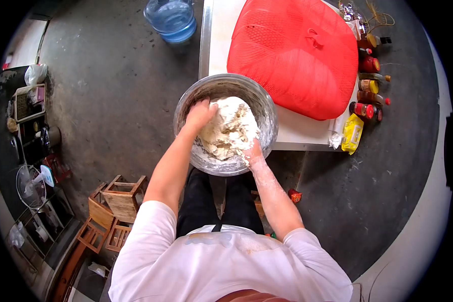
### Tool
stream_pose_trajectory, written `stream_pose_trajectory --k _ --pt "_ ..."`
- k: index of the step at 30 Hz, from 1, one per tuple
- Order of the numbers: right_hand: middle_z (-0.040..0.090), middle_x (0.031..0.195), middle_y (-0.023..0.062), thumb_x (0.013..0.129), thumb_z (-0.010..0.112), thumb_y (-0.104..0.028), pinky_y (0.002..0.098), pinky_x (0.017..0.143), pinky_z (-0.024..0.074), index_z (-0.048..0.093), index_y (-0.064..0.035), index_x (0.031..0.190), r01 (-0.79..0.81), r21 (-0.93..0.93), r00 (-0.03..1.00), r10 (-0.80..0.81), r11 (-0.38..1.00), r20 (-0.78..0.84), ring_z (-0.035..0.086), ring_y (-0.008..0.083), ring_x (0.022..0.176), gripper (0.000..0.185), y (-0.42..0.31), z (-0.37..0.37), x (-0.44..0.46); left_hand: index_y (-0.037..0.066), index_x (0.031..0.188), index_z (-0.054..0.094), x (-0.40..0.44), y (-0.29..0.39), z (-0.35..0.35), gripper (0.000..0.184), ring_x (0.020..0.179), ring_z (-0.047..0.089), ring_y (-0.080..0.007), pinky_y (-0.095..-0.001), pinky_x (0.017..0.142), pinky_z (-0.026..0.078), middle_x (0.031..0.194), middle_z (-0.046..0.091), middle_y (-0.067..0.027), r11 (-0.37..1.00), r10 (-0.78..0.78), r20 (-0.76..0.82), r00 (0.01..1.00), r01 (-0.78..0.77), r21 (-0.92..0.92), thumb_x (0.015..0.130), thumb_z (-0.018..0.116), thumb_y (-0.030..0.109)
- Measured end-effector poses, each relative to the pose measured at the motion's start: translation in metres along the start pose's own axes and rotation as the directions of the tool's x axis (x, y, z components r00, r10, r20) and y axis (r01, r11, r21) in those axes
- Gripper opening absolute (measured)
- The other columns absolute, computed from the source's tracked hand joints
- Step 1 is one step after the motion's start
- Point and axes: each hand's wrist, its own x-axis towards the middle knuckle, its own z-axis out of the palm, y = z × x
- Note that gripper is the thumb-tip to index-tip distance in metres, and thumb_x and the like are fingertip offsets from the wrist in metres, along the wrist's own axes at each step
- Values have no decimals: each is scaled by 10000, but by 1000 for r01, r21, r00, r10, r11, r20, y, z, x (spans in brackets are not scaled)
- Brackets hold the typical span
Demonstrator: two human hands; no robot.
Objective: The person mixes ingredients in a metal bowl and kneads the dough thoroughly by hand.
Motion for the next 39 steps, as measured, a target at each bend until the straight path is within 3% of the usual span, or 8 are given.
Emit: stream_pose_trajectory --k 5,8,13,17,20,24,31,39 --pt "543 1087 116 737 610 -75 328 754 461 464 27 1139 -75 494 988 130 866 -79 552 200 904 440 15 8 29 56 1250 399 -14 -7 22 589 1163 335 -402 -428 984 259 1252 378 -251 1000 -27 -79 997 28 12 807 413 444" --pt "522 1123 203 664 595 -96 343 813 440 544 44 1034 -238 -415 962 271 878 21 543 288 956 399 -9 -1 57 43 1253 371 -43 -9 43 603 1119 378 -413 -448 962 283 1240 371 -271 920 -357 -68 932 338 -200 821 403 462" --pt "534 1117 144 713 633 -184 341 915 368 492 -46 1160 365 -421 927 -365 830 84 480 267 1057 489 -12 -6 1 1 1142 472 -48 11 14 499 1049 442 -397 -422 880 350 1137 482 -244 988 -44 -341 939 -9 -153 834 441 392" --pt "561 961 84 717 647 -200 324 785 451 380 -32 1226 -124 464 973 200 877 -118 520 197 933 599 35 -15 30 -49 995 583 -6 -3 23 503 985 522 -286 -330 854 360 1007 584 -207 729 -270 35 962 228 -646 811 486 409" --pt "588 913 92 768 579 -184 339 701 459 534 -36 1075 -376 -257 909 302 890 -286 553 203 799 344 81 -35 87 -94 975 580 4 2 35 508 933 543 -223 -310 830 389 997 595 -147 549 -304 10 953 184 -815 812 508 382" --pt "579 915 68 778 576 -153 320 684 461 535 4 1059 -336 438 936 349 834 52 541 167 773 325 24 -38 86 -26 877 619 5 30 28 360 733 578 -163 -287 701 455 824 619 -101 93 -91 303 949 311 -946 836 512 315" --pt "544 1059 77 705 643 -131 325 816 445 499 -52 1120 193 -78 962 -173 978 210 529 202 958 447 -15 -27 4 27 946 586 -69 42 26 241 945 517 -235 -334 860 359 1035 562 -128 679 237 -519 821 -522 -516 798 498 196" --pt "518 1122 204 780 477 -213 395 903 379 482 -14 1144 222 -798 975 -110 560 194 480 357 1049 415 34 -1 14 121 1030 525 -83 39 82 345 1063 434 -288 -471 979 195 1079 529 -83 884 316 -567 761 -453 -116 694 561 191"
